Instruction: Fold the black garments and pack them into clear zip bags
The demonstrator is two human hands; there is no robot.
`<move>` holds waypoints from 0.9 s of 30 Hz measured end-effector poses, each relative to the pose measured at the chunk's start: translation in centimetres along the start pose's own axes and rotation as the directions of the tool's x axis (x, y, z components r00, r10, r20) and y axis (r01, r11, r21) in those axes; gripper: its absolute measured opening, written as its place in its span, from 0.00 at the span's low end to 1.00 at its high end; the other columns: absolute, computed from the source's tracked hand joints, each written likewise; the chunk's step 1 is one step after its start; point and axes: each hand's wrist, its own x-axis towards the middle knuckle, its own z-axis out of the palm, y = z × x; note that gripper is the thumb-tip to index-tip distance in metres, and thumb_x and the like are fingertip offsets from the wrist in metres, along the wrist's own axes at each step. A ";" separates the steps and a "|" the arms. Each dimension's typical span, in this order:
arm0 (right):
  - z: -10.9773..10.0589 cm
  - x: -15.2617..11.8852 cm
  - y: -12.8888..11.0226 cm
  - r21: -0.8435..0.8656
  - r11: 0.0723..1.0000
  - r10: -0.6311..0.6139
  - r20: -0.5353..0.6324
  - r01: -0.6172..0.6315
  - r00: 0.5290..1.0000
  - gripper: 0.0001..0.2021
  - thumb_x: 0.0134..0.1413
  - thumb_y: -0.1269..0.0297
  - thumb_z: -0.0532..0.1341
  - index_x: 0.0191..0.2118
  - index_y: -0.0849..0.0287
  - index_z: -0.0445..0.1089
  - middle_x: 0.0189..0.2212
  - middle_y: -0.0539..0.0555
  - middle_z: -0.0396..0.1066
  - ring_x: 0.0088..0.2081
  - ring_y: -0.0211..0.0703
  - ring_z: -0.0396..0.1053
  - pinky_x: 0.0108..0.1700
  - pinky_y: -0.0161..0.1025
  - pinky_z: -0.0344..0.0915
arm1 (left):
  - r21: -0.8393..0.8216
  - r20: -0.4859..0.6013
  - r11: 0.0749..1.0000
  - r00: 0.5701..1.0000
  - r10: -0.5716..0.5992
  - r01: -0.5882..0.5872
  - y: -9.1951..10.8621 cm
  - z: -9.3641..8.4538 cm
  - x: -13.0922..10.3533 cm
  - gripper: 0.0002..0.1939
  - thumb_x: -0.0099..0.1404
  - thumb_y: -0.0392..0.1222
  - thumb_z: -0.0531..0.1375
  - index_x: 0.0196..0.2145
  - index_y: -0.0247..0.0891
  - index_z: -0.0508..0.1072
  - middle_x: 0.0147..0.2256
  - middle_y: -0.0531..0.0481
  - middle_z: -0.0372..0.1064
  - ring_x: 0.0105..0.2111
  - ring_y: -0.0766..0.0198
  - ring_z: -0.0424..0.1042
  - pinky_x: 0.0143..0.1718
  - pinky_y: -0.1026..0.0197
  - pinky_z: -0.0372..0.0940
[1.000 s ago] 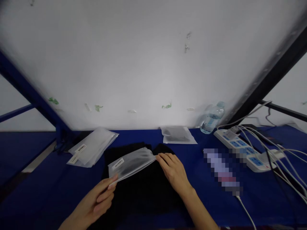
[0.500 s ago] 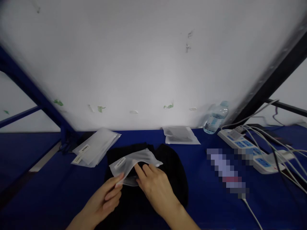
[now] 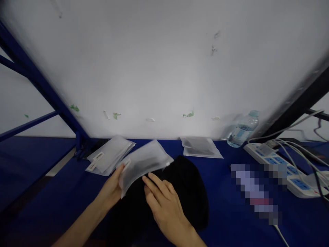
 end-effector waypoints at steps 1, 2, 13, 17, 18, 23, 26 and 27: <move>0.2 0.0 -0.2 -0.015 1.000 -0.014 -0.013 0.013 1.000 0.14 0.64 0.76 0.48 0.48 0.63 0.69 0.55 0.55 0.69 0.61 0.45 0.57 0.50 0.42 0.63 | 0.010 -0.024 0.996 0.995 0.093 -0.093 0.8 0.1 0.7 0.16 0.69 0.44 0.55 0.48 0.29 0.72 0.40 0.39 0.77 0.39 0.56 0.77 0.42 0.59 0.72; 0.6 -0.2 -0.4 -0.027 0.999 -0.023 -0.023 0.022 0.999 0.15 0.64 0.76 0.48 0.48 0.64 0.68 0.56 0.56 0.68 0.62 0.45 0.57 0.50 0.42 0.62 | 0.028 -0.046 0.982 0.981 0.188 -0.187 1.8 0.0 1.6 0.17 0.70 0.44 0.54 0.49 0.30 0.71 0.41 0.39 0.76 0.39 0.56 0.77 0.42 0.59 0.72; 3.0 -2.9 -2.6 0.182 0.957 0.166 0.296 -0.227 0.941 0.16 0.59 0.64 0.58 0.53 0.56 0.67 0.52 0.52 0.72 0.54 0.49 0.66 0.53 0.47 0.65 | 0.573 -0.276 0.674 0.665 0.694 -0.466 9.2 -10.3 6.6 0.22 0.63 0.45 0.59 0.52 0.31 0.66 0.53 0.34 0.66 0.56 0.46 0.64 0.56 0.44 0.59; 3.3 -1.8 -3.6 0.148 0.948 0.238 0.263 -0.282 0.935 0.33 0.49 0.47 0.64 0.58 0.61 0.63 0.51 0.59 0.72 0.50 0.58 0.68 0.49 0.54 0.67 | 0.838 -0.161 0.323 0.368 0.916 -0.439 7.0 -11.4 5.0 0.39 0.56 0.41 0.62 0.62 0.28 0.52 0.64 0.31 0.45 0.65 0.42 0.39 0.63 0.41 0.36; 3.6 -1.5 -3.8 0.140 0.940 0.267 0.265 -0.311 0.927 0.31 0.50 0.50 0.65 0.57 0.61 0.64 0.48 0.60 0.73 0.48 0.58 0.69 0.49 0.54 0.67 | 0.888 -0.037 0.182 0.330 0.943 -0.423 6.1 -11.2 4.5 0.33 0.58 0.41 0.59 0.60 0.29 0.56 0.61 0.32 0.50 0.64 0.42 0.44 0.62 0.40 0.39; 3.7 -0.4 -3.2 0.330 0.776 0.469 0.270 -0.538 0.841 0.09 0.59 0.67 0.57 0.43 0.55 0.72 0.37 0.53 0.74 0.40 0.47 0.72 0.45 0.45 0.69 | 0.802 0.564 -0.159 0.642 0.520 -0.576 -0.1 -7.7 1.9 0.12 0.66 0.45 0.52 0.39 0.40 0.72 0.38 0.46 0.71 0.43 0.52 0.69 0.48 0.48 0.61; 2.1 -0.6 -0.3 0.479 0.543 0.692 0.209 -0.689 0.691 0.10 0.61 0.59 0.56 0.44 0.55 0.70 0.37 0.53 0.75 0.39 0.45 0.73 0.41 0.39 0.70 | 0.818 0.571 -0.140 0.761 0.309 -0.558 -2.1 -5.7 0.7 0.12 0.64 0.49 0.56 0.38 0.39 0.73 0.37 0.47 0.71 0.41 0.52 0.68 0.45 0.49 0.62; 1.5 -1.0 1.0 0.499 0.474 0.755 0.192 -0.725 0.627 0.12 0.60 0.56 0.56 0.44 0.55 0.69 0.37 0.53 0.75 0.38 0.44 0.74 0.39 0.38 0.70 | 0.828 0.560 -0.145 0.779 0.284 -0.542 -2.3 -5.3 0.5 0.12 0.63 0.49 0.58 0.38 0.38 0.73 0.37 0.47 0.71 0.41 0.52 0.68 0.46 0.49 0.61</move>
